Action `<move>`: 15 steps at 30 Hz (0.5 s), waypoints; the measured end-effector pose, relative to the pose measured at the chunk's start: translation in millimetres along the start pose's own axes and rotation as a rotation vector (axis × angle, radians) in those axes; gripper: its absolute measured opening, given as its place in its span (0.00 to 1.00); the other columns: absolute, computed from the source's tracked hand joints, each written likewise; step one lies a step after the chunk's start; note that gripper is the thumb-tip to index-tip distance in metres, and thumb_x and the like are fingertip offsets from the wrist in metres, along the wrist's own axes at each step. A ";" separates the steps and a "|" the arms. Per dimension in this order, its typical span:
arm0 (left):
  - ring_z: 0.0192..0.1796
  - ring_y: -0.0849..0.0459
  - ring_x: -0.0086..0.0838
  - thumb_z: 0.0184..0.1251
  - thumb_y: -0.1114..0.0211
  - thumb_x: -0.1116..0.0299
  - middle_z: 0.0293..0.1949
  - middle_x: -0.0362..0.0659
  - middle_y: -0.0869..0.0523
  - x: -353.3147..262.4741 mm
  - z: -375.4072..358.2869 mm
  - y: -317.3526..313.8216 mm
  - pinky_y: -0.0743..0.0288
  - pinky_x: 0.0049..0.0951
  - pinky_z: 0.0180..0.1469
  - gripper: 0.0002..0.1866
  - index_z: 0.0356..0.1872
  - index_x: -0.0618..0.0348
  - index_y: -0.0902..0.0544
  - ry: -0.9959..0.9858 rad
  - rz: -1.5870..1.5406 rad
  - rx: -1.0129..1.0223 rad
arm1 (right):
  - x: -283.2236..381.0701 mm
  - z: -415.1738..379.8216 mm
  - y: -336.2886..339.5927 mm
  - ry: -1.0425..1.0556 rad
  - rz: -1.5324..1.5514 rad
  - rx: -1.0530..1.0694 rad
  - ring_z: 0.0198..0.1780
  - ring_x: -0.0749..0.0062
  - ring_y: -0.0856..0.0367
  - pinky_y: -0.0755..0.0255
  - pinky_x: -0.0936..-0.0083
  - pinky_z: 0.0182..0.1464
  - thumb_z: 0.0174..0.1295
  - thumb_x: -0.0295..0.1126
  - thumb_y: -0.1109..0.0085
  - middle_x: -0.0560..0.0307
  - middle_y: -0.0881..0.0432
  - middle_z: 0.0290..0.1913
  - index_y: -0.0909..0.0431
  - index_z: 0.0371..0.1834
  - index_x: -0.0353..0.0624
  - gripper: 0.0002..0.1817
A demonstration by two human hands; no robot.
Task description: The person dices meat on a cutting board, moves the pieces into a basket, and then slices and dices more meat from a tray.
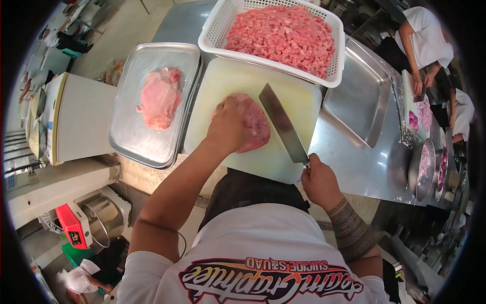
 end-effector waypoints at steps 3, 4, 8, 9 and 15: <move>0.71 0.25 0.62 0.55 0.17 0.64 0.70 0.60 0.28 -4.8 8.9 -5.4 0.23 0.53 0.70 0.43 0.74 0.51 0.26 -0.010 0.197 0.044 | 17.2 -7.7 22.4 -0.011 0.021 -0.006 0.36 0.35 0.13 0.20 0.44 0.42 0.67 0.26 0.40 0.37 0.14 0.32 0.29 0.49 0.33 0.12; 0.72 0.25 0.61 0.55 0.17 0.64 0.69 0.59 0.27 -5.8 11.2 -5.7 0.22 0.52 0.69 0.42 0.73 0.51 0.25 -0.020 0.234 0.056 | 23.3 -10.2 29.8 -0.008 0.025 -0.002 0.36 0.35 0.13 0.19 0.44 0.42 0.67 0.26 0.39 0.37 0.14 0.32 0.29 0.48 0.34 0.12; 0.66 0.22 0.63 0.57 0.24 0.71 0.67 0.60 0.26 -11.4 13.8 1.2 0.22 0.54 0.68 0.36 0.69 0.53 0.26 0.001 0.164 0.061 | 36.6 -10.7 43.9 0.027 0.001 0.084 0.37 0.36 0.13 0.19 0.46 0.41 0.66 0.25 0.39 0.37 0.15 0.32 0.30 0.46 0.34 0.11; 0.66 0.22 0.63 0.57 0.24 0.71 0.67 0.60 0.26 -10.0 13.3 -0.1 0.22 0.54 0.68 0.35 0.68 0.53 0.26 -0.020 0.166 0.041 | 38.0 -9.4 44.7 0.052 -0.006 0.094 0.37 0.36 0.13 0.19 0.46 0.41 0.66 0.25 0.40 0.37 0.15 0.32 0.30 0.46 0.34 0.11; 0.68 0.23 0.57 0.57 0.24 0.71 0.68 0.60 0.26 -4.6 14.6 -9.0 0.25 0.51 0.69 0.35 0.68 0.56 0.26 -0.097 0.220 -0.006 | 63.0 9.4 44.7 0.096 -0.130 0.193 0.38 0.38 0.12 0.19 0.49 0.41 0.66 0.24 0.41 0.36 0.15 0.33 0.30 0.48 0.32 0.12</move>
Point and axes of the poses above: each hand's wrist, its own z-axis towards the middle knuckle, its own y-axis out of the back of the hand, x = y × z, the point moved 6 cm from there along z, towards the middle knuckle
